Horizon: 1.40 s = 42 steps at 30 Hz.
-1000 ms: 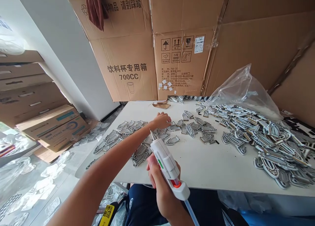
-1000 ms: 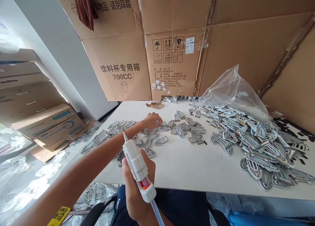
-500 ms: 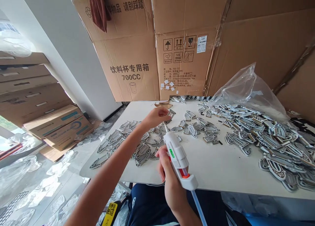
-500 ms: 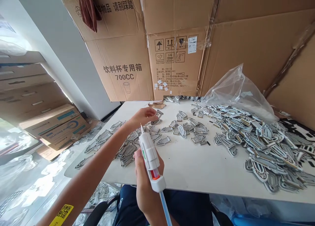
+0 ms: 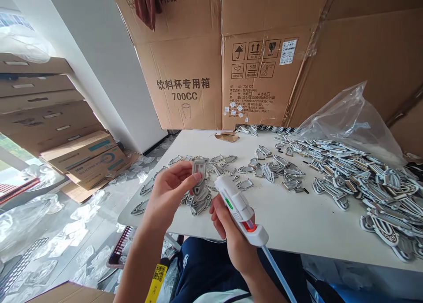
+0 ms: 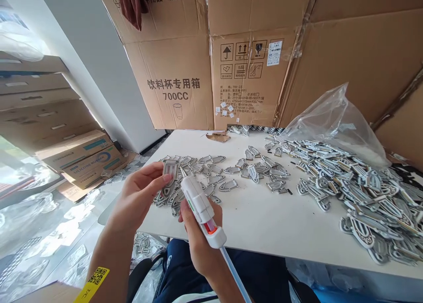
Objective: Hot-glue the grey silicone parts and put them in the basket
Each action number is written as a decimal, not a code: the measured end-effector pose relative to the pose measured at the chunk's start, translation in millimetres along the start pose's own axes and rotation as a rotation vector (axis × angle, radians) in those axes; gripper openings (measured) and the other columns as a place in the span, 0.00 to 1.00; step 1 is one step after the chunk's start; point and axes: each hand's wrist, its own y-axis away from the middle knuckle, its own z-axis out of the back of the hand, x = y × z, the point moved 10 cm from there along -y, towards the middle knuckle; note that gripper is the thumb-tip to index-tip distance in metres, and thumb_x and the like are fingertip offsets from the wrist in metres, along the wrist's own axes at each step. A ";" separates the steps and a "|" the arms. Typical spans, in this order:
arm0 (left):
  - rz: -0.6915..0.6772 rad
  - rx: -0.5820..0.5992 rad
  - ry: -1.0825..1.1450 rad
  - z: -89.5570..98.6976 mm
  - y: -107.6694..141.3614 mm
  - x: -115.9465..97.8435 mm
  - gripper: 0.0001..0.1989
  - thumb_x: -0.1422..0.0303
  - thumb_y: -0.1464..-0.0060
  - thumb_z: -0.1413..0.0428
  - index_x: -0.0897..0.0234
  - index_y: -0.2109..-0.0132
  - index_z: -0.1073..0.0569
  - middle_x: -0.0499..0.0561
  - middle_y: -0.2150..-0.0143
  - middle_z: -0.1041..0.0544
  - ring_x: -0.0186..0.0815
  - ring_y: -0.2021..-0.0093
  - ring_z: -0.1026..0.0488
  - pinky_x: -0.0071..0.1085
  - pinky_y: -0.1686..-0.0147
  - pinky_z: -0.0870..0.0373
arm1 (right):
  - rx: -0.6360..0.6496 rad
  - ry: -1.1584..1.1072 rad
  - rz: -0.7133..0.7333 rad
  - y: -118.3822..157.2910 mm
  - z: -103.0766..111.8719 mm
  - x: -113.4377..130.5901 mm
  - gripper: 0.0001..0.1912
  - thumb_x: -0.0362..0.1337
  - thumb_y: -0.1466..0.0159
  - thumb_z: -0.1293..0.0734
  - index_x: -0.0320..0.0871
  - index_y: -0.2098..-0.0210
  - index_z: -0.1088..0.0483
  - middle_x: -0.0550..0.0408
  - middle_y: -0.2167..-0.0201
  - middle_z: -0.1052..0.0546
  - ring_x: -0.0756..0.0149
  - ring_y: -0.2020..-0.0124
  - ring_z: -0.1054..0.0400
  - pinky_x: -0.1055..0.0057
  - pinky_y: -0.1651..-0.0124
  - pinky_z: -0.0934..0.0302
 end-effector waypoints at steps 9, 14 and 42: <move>-0.060 -0.011 -0.045 9.6 16.1 -23.2 0.13 0.58 0.41 0.24 0.60 0.54 0.11 0.55 0.57 0.11 0.41 0.60 0.16 0.33 0.62 0.19 | 0.123 0.156 0.023 6.8 -23.1 14.6 0.27 0.57 0.25 0.26 0.45 0.71 0.27 0.56 0.74 0.27 0.66 0.74 0.36 0.72 0.75 0.44; -0.073 -0.004 -0.037 5.9 20.5 -30.8 0.11 0.60 0.41 0.24 0.60 0.56 0.11 0.54 0.60 0.12 0.40 0.62 0.17 0.33 0.62 0.18 | 0.106 0.185 0.042 8.2 -19.0 14.8 0.25 0.56 0.25 0.25 0.45 0.68 0.25 0.57 0.74 0.27 0.69 0.76 0.41 0.72 0.77 0.47; -0.071 0.037 0.011 -7.2 23.5 -29.5 0.09 0.61 0.40 0.25 0.60 0.57 0.12 0.52 0.61 0.14 0.38 0.62 0.19 0.31 0.61 0.18 | 0.024 0.208 0.091 13.7 -10.4 22.3 0.28 0.56 0.25 0.25 0.47 0.75 0.31 0.59 0.79 0.31 0.67 0.77 0.40 0.69 0.76 0.46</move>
